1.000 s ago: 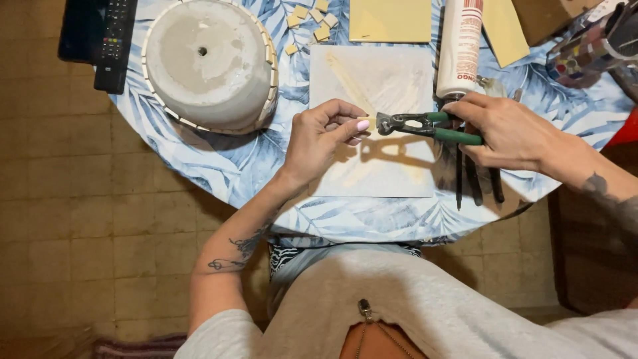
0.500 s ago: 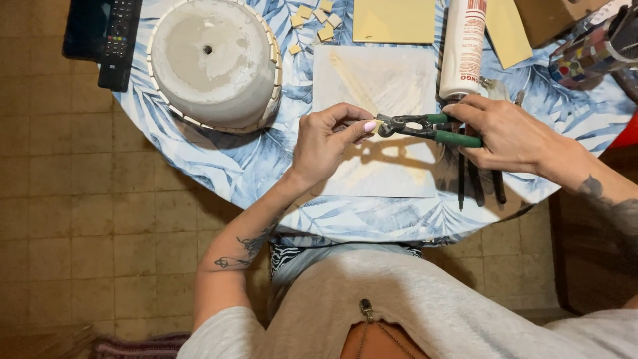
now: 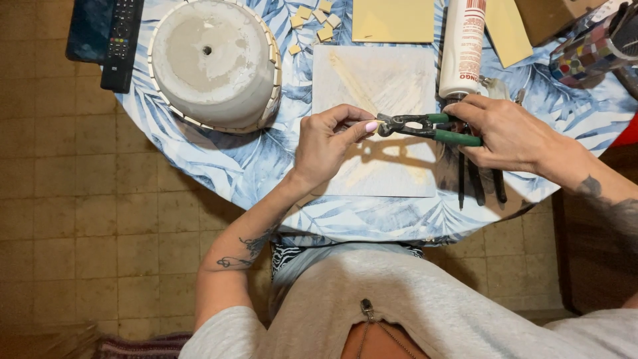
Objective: The person is creating a mosaic on a pot by applying glue to individual tiles and placing them. They also use pliers to cut tiles to size.
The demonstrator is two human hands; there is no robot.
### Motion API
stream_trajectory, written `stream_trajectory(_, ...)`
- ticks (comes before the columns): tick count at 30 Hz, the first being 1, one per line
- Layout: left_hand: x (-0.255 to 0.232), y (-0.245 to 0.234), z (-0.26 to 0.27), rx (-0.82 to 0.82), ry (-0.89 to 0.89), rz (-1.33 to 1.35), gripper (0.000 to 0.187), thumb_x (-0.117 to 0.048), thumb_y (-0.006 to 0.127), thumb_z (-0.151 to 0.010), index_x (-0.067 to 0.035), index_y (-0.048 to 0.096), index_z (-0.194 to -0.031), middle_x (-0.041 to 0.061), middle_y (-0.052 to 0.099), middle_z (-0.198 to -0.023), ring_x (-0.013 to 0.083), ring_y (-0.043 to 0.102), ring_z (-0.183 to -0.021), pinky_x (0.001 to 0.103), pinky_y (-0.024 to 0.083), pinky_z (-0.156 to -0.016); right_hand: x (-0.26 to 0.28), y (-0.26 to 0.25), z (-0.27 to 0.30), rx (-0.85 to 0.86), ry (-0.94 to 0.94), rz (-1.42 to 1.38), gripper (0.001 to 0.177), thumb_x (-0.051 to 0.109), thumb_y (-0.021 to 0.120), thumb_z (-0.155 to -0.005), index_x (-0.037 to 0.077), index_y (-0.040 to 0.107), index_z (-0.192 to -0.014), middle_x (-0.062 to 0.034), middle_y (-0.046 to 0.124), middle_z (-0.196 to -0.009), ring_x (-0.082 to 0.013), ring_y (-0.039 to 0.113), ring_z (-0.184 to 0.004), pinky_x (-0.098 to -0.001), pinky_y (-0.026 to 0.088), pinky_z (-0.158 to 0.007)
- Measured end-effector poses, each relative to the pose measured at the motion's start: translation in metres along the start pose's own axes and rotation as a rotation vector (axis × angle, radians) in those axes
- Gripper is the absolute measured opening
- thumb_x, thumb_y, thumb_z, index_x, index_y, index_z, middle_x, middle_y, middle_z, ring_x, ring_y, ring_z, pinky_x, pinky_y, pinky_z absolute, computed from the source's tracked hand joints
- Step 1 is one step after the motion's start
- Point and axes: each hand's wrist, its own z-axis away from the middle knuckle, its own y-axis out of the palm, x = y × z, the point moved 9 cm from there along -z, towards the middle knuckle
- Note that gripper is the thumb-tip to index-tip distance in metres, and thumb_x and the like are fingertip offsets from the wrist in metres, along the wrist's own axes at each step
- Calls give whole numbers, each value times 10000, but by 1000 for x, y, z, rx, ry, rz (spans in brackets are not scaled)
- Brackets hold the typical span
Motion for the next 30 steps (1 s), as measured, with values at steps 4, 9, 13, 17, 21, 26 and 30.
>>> stream_trajectory(4, 4, 0, 0, -10, -49, 18, 104, -168, 649, -728, -81, 650, -786, 2, 651, -689, 37, 561, -605, 149, 441, -529, -1, 0, -1, -18, -14, 7, 489, 156, 461, -669, -12, 448, -1128, -153, 532, -975, -307, 591, -676, -387, 506, -569)
stream_trajectory(9, 2, -2, 1, -24, -40, 9, 101, -165, 655, -722, -89, 652, -788, 9, 661, -706, 47, 594, -633, 147, 464, -547, -1, 0, -2, 17, 47, -20, 426, 182, 453, -718, -8, 470, -1099, -147, 558, -925, -282, 599, -618, -384, 512, -576)
stream_trajectory(13, 1, -1, 1, -15, -49, 19, 91, -169, 649, -730, -93, 650, -781, -7, 647, -665, 31, 569, -585, 144, 437, -516, 2, 0, -3, 4, 32, -44, 378, 172, 443, -738, -6, 485, -1069, -139, 569, -887, -256, 594, -579, -360, 512, -560)
stream_trajectory(17, 17, 10, 1, 3, -175, 191, 283, -356, 540, -726, -108, 572, -857, 33, 613, -869, 135, 566, -818, 317, 419, -735, -2, 5, -2, 50, 95, -51, 271, 184, 437, -726, 45, 497, -952, -113, 565, -683, -234, 541, -486, -348, 470, -486)
stream_trajectory(21, 46, 60, 11, 57, -412, 1258, 522, -410, 257, -892, 36, 401, -1121, 246, 304, -1311, 344, 285, -1228, 452, 236, -1023, -3, 15, -1, 212, 251, -57, 78, 161, 430, -711, 84, 423, -699, -74, 502, -531, -191, 436, -433, -311, 391, -430)
stream_trajectory(26, 69, 77, 10, -208, -544, 1641, 444, -310, 242, -949, 73, 414, -1095, 251, 461, -1124, 355, 429, -1101, 447, 317, -1003, -4, 15, -1, 261, 287, 41, 125, 196, 449, -691, 86, 391, -706, -96, 509, -508, -226, 437, -417, -323, 354, -411)
stream_trajectory(30, 88, 85, 5, -223, -547, 1682, 403, -260, 229, -948, 59, 442, -1072, 220, 494, -1096, 354, 435, -1107, 443, 335, -984, -9, 17, 2, 311, 313, 143, 174, 251, 461, -707, 95, 419, -772, -97, 567, -557, -246, 511, -461, -338, 396, -432)
